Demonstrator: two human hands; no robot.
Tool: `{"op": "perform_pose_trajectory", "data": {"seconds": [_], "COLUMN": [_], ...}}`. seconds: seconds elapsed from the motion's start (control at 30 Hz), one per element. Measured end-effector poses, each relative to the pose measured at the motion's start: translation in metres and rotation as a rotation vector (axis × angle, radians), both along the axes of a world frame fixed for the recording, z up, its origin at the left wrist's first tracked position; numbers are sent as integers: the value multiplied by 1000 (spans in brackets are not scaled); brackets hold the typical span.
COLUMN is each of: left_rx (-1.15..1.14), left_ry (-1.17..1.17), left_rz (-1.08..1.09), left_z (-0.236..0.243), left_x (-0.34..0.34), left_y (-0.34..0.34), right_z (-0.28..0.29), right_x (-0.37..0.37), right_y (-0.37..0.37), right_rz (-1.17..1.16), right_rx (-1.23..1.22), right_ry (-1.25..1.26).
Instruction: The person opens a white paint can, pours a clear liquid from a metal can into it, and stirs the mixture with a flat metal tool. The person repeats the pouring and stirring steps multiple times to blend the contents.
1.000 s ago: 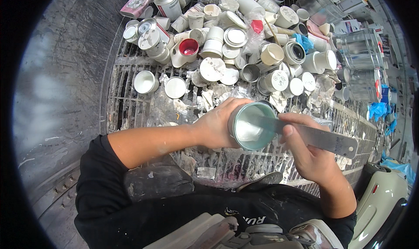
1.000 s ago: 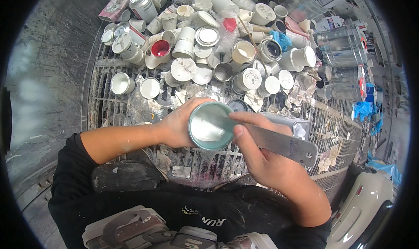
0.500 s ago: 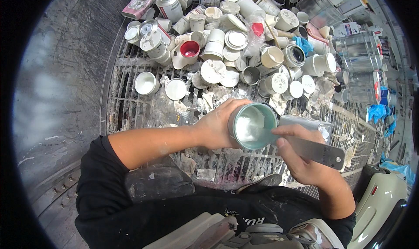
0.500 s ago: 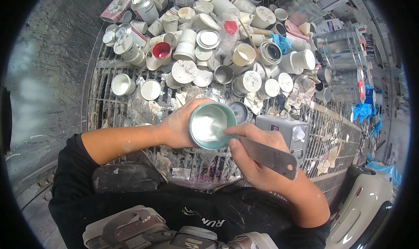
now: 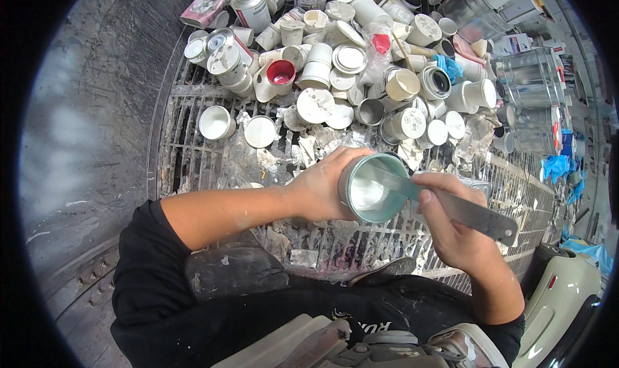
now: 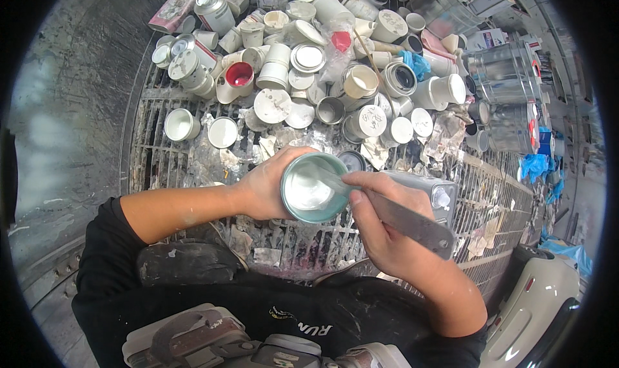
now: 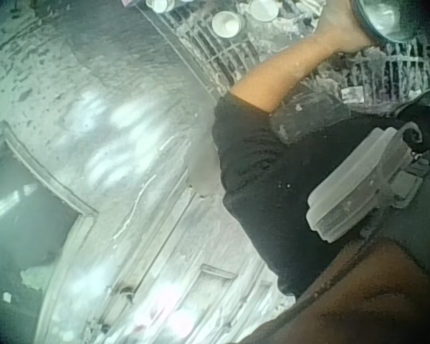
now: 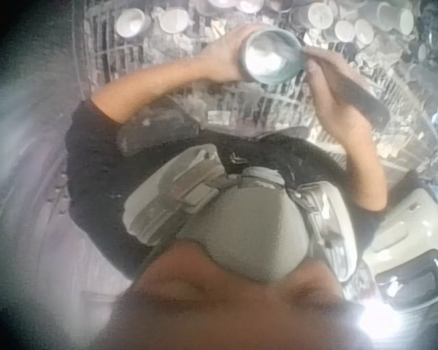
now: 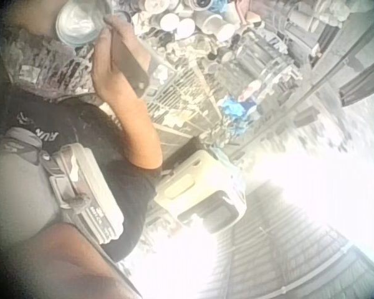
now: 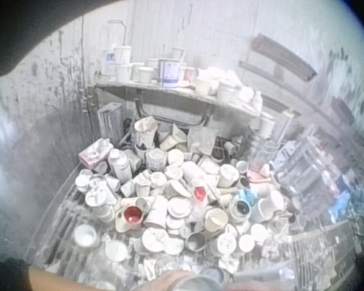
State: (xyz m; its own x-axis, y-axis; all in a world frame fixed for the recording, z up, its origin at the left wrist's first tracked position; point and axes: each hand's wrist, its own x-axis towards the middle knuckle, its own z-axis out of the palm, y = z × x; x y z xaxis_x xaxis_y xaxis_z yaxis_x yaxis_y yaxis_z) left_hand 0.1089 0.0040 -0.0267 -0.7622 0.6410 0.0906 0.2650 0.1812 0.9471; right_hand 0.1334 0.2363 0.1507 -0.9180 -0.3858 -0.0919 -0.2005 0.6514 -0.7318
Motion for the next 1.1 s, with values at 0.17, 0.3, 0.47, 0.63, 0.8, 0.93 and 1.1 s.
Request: {"op": "perform_pose_trajectory", "data": {"seconds": [0.17,0.3,0.47,0.63,0.8,0.93,1.1], "left_rx": [7,-19,1,-13,-11,-17,-36], "left_ry": [-26,-3,-36,13,-42,-66,-91], "left_rz": [-10,-10,-14,-10,-13,-23,6], "left_z": [1,1,1,2,4,6,8], "left_x": [0,0,0,0,0,0,2], "left_y": [0,1,1,0,0,0,1], "right_z": [-1,-2,0,-3,-6,-2,-2], "right_x": [2,1,1,0,-1,-2,0], "right_y": [0,-1,1,3,3,4,3], "right_rz": [9,-58,53,23,0,41,21], "right_rx": [-162,32,-125,-2,-127,-3,-125], "right_ry": [-152,49,-119,58,-36,77,-89]}}
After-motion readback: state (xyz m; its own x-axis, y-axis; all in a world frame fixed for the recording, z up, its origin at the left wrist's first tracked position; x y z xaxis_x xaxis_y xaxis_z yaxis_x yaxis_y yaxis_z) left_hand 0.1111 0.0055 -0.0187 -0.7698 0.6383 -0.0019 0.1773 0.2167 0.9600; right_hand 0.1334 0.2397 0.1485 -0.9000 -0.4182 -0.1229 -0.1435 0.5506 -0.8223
